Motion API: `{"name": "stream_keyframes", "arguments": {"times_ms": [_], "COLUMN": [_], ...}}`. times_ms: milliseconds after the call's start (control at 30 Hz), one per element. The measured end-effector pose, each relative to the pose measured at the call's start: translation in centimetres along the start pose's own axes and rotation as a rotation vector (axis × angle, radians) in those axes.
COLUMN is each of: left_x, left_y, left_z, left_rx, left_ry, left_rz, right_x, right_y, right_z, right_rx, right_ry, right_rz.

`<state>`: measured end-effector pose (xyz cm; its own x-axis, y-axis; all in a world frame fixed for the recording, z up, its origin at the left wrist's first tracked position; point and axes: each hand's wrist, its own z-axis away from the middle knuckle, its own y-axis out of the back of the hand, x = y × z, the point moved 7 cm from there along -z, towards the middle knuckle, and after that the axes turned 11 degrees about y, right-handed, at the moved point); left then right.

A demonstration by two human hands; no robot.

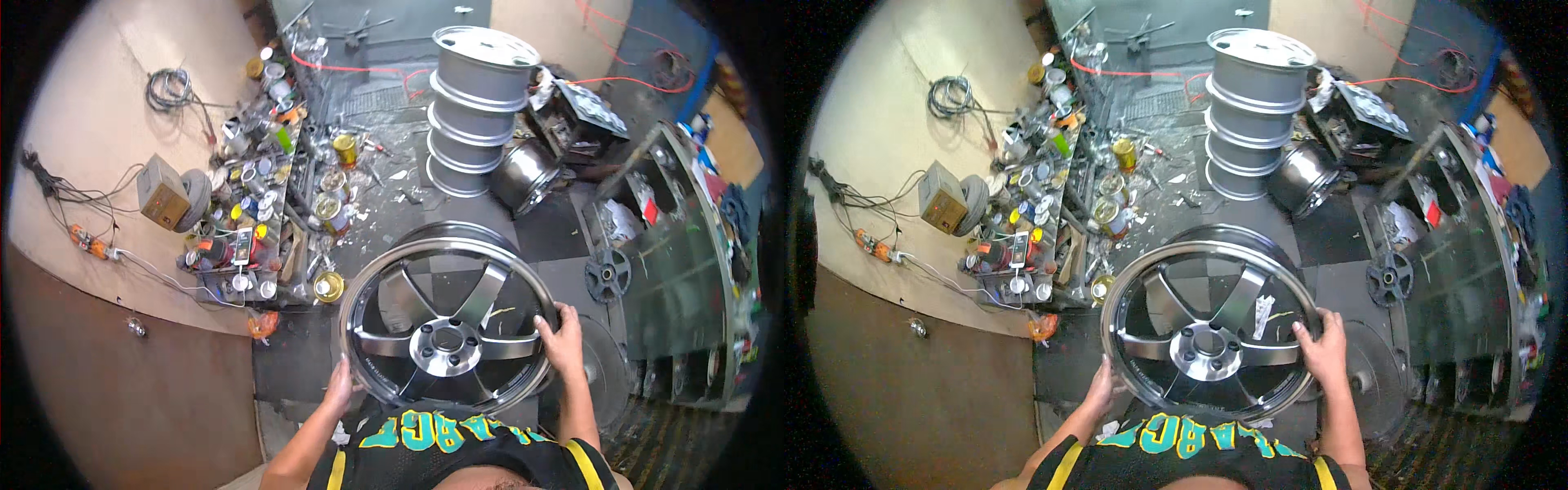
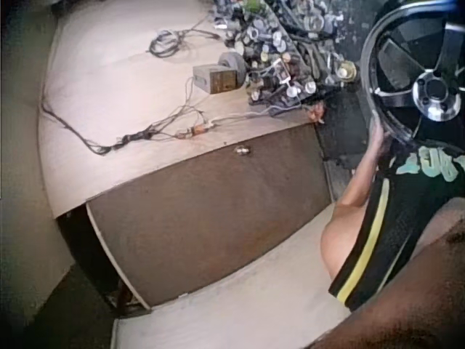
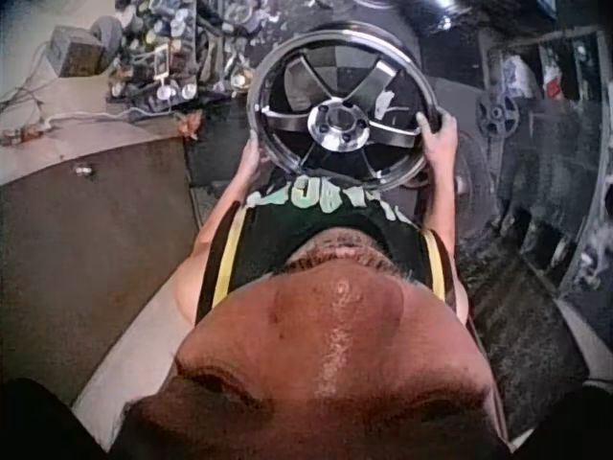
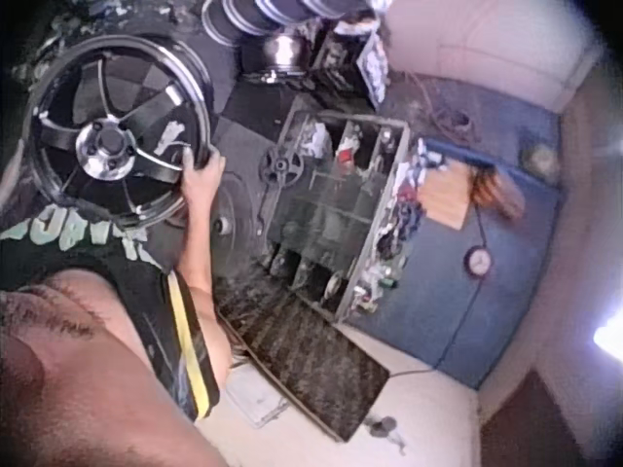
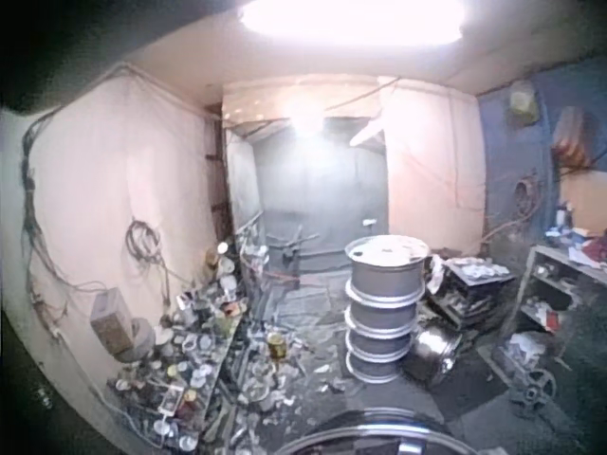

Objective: Cleaning and spray painting an automotive wheel rim in a workshop.

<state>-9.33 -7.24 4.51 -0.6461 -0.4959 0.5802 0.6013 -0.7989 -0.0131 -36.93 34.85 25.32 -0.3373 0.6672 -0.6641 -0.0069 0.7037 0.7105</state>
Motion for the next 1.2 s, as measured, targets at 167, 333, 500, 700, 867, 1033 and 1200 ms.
{"name": "stream_keyframes", "arguments": {"times_ms": [167,333,500,700,867,1033,1200], "left_x": [9.9,23.0,34.2,43.9,51.5,54.9,58.3], "left_y": [-1.8,-2.8,-5.3,-7.4,-8.1,-8.8,-7.9], "left_z": [-8.1,-12.9,-16.4,-22.7,-26.6,-27.9,-33.3], "left_rx": [-0.118,-0.127,-0.115,-0.023,0.073,0.13,0.263], "left_ry": [0.041,0.023,-0.055,-0.114,-0.236,-0.18,-0.111], "left_rz": [0.015,-0.127,-0.154,-0.028,0.093,0.328,0.529], "right_x": [-3.9,-6.9,-9.4,-9.2,-9.5,-13.7,-18.8], "right_y": [-1.7,-2.9,-3.2,-7.5,-14.3,-19.8,-28.5], "right_z": [-11.6,-20.3,-29.4,-44.1,-61.4,-76.4,-86.6], "right_rx": [0.031,0.015,0.075,0.002,-0.14,-0.271,-0.35], "right_ry": [-0.008,-0.075,-0.072,0.027,0.195,0.346,0.397], "right_rz": [0.058,0.083,0.085,0.04,0.017,0.008,-0.117]}}
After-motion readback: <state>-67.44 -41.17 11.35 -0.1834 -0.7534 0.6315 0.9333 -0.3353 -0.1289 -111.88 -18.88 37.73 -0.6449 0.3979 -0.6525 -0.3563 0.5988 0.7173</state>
